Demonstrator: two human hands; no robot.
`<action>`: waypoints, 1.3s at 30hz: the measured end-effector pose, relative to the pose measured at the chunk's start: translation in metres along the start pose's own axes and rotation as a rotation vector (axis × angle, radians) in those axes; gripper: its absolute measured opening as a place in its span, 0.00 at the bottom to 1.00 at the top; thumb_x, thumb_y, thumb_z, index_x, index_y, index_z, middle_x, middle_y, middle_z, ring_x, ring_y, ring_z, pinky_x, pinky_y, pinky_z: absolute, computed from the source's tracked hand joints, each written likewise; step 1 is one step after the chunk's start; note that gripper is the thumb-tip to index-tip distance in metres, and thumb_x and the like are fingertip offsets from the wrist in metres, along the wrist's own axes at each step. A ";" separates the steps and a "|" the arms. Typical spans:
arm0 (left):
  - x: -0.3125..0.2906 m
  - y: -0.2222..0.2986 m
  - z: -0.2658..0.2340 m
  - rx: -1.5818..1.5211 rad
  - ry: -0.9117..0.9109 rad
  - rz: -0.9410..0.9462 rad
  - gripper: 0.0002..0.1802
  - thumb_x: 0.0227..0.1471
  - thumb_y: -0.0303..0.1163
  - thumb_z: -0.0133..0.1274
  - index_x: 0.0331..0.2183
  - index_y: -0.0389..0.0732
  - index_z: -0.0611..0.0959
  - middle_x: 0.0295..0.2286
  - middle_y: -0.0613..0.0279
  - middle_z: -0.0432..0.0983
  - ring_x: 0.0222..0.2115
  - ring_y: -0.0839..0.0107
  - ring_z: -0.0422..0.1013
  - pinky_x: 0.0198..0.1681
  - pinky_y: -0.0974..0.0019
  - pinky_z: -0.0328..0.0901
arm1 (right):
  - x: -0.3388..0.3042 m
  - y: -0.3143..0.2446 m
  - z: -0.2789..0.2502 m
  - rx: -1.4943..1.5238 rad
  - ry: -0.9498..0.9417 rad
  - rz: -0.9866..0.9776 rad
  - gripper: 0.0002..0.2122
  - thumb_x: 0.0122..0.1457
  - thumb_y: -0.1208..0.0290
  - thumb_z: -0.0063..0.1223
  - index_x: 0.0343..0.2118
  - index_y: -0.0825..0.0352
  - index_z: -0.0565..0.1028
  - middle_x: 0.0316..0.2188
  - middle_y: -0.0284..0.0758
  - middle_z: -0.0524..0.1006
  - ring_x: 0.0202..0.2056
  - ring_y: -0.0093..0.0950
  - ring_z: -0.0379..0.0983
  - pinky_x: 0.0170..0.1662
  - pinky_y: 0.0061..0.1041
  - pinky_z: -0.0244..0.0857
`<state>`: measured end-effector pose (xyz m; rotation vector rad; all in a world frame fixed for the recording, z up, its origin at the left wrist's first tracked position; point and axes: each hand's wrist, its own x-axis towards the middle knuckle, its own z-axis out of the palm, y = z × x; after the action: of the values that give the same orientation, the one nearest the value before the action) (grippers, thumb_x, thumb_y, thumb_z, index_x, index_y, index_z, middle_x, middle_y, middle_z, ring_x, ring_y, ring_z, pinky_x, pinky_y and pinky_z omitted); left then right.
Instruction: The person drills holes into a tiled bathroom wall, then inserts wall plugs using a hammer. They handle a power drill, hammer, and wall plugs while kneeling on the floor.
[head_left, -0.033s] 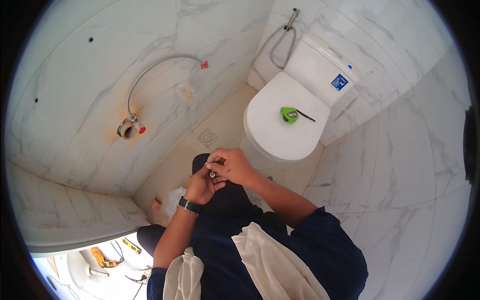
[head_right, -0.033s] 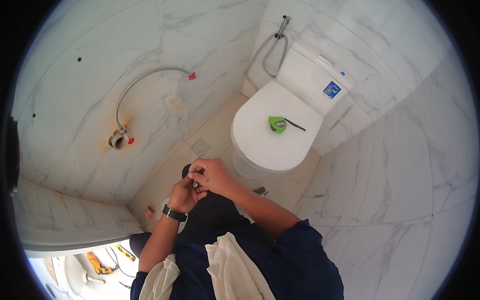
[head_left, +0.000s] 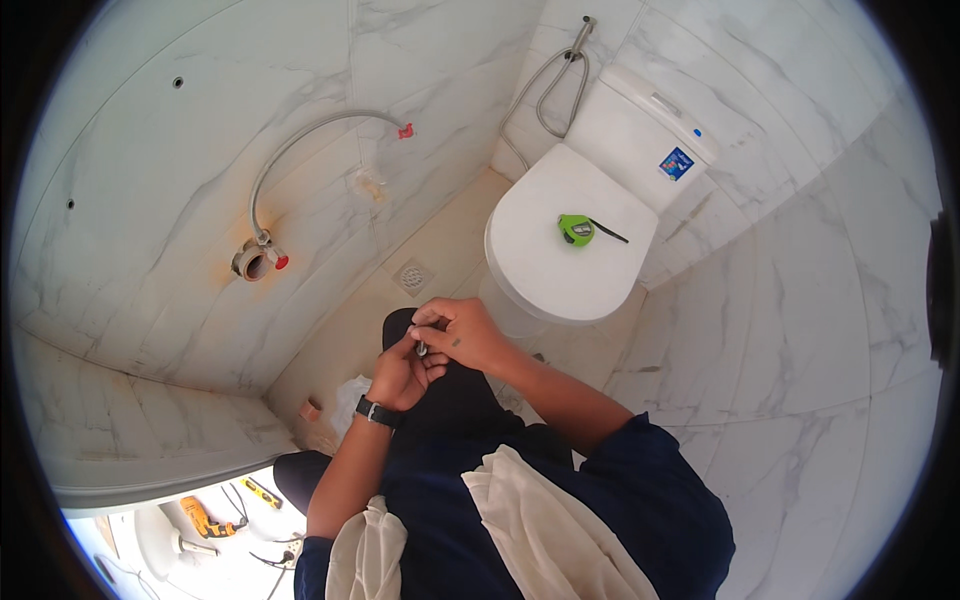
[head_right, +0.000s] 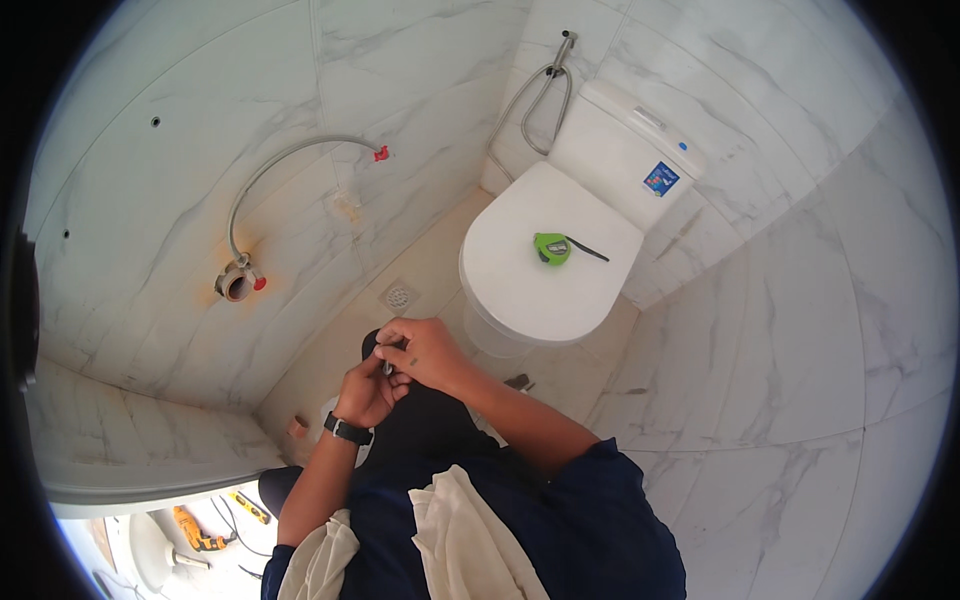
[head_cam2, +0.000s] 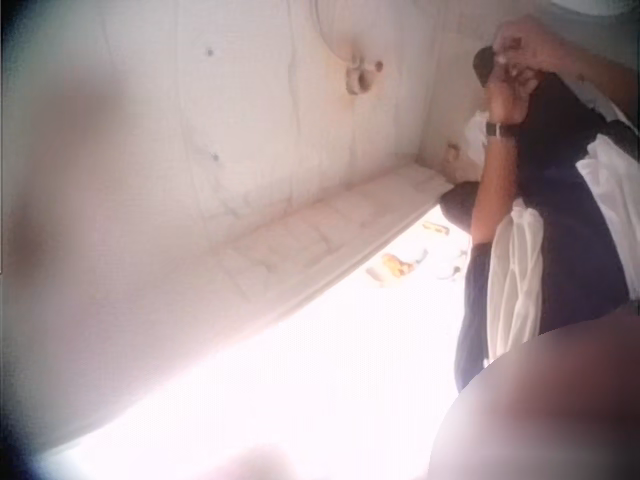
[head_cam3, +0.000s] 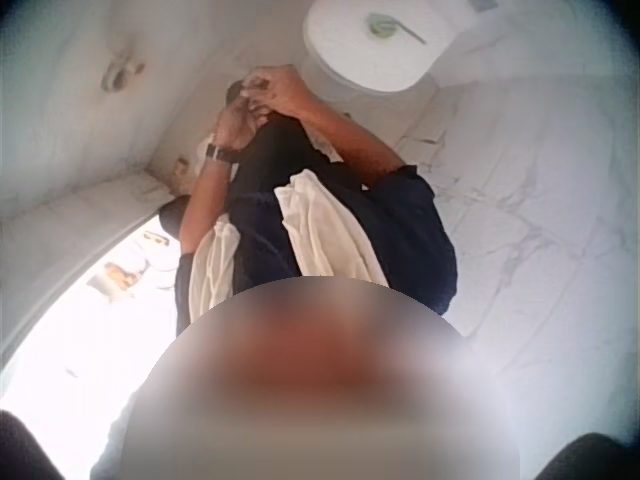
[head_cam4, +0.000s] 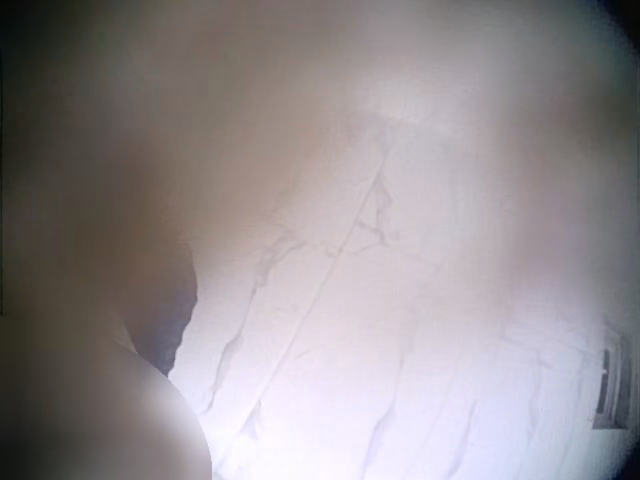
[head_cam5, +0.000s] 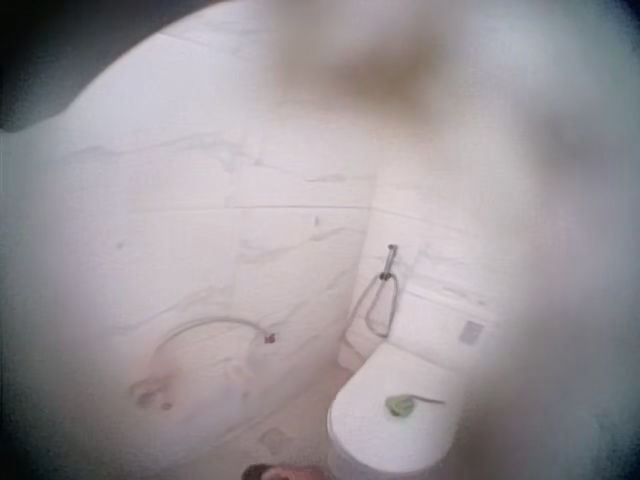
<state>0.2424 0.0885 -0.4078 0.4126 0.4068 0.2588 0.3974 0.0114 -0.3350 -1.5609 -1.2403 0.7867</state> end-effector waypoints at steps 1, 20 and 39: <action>0.001 -0.001 -0.003 0.014 0.003 -0.009 0.17 0.71 0.39 0.40 0.51 0.38 0.76 0.37 0.63 0.78 0.35 0.69 0.77 0.38 0.65 0.74 | 0.001 0.002 -0.002 -0.005 0.001 0.009 0.14 0.56 0.68 0.67 0.43 0.69 0.80 0.37 0.42 0.83 0.31 0.28 0.80 0.37 0.27 0.74; -0.011 0.016 -0.020 0.129 0.244 0.083 0.15 0.68 0.38 0.50 0.47 0.37 0.80 0.29 0.69 0.74 0.30 0.74 0.72 0.35 0.67 0.71 | -0.013 0.075 -0.208 -1.237 0.360 0.094 0.28 0.52 0.44 0.64 0.45 0.65 0.77 0.41 0.41 0.77 0.44 0.42 0.72 0.48 0.46 0.60; -0.007 0.027 -0.027 0.171 0.316 0.026 0.13 0.68 0.36 0.48 0.45 0.36 0.77 0.28 0.68 0.69 0.27 0.74 0.65 0.32 0.68 0.63 | -0.074 -0.028 -0.221 -1.373 0.579 -0.234 0.33 0.36 0.47 0.74 0.43 0.64 0.79 0.42 0.39 0.76 0.46 0.41 0.70 0.57 0.49 0.57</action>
<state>0.2201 0.1192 -0.4160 0.5472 0.7370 0.3171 0.5658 -0.1220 -0.2406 -2.3264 -1.5017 -0.8793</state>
